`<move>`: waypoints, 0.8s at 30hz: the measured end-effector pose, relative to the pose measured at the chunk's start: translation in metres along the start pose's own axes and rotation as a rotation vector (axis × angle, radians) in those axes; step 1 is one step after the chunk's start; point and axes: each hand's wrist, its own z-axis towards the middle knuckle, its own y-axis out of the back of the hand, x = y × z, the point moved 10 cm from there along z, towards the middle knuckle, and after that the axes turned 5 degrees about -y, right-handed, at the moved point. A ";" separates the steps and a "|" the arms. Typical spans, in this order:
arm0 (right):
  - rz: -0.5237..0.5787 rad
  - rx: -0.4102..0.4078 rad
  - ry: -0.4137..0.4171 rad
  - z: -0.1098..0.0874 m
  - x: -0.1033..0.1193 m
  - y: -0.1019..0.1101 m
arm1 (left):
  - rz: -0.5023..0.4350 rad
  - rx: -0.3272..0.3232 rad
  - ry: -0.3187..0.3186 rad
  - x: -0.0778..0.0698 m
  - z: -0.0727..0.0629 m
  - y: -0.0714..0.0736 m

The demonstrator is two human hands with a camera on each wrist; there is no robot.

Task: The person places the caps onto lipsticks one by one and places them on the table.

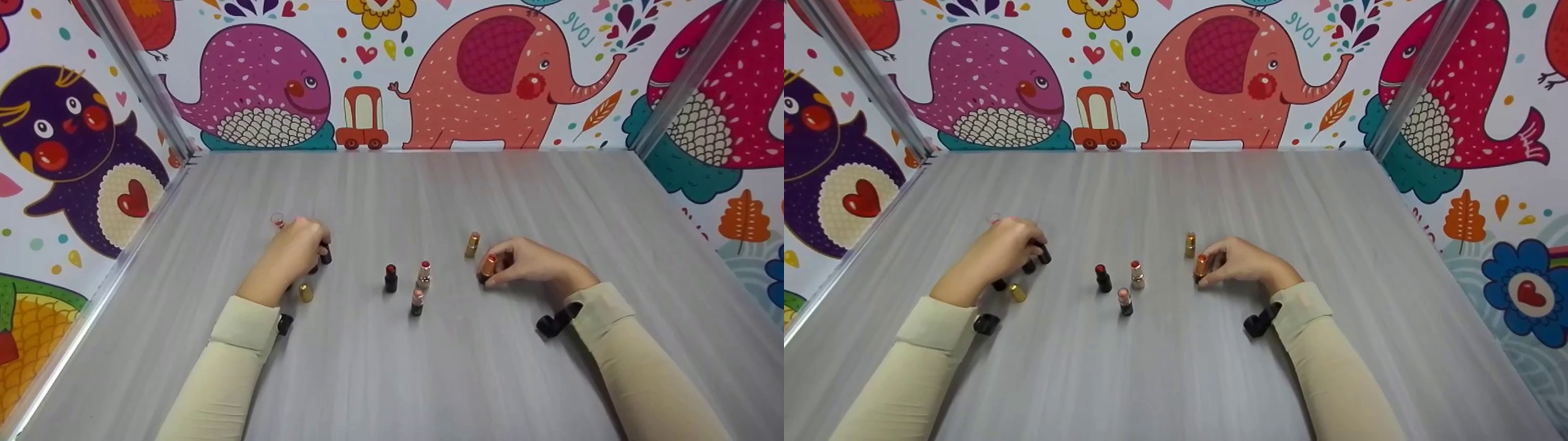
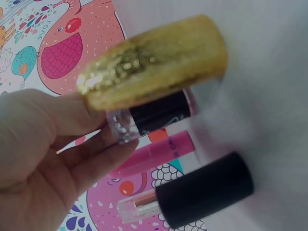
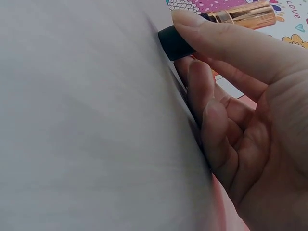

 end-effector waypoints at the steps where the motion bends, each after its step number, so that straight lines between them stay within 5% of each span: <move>1: 0.001 0.000 0.000 0.000 0.000 0.000 | 0.000 -0.002 -0.004 0.000 0.000 0.000; 14: 0.026 -0.023 -0.154 -0.004 -0.010 0.004 | 0.020 -0.013 -0.018 -0.001 0.001 0.001; 21: 0.056 0.065 -0.163 -0.019 0.004 0.011 | 0.004 -0.011 -0.016 -0.001 -0.001 0.001; 24: 0.006 0.029 -0.173 -0.025 0.014 0.021 | -0.001 -0.009 -0.013 -0.002 0.000 0.000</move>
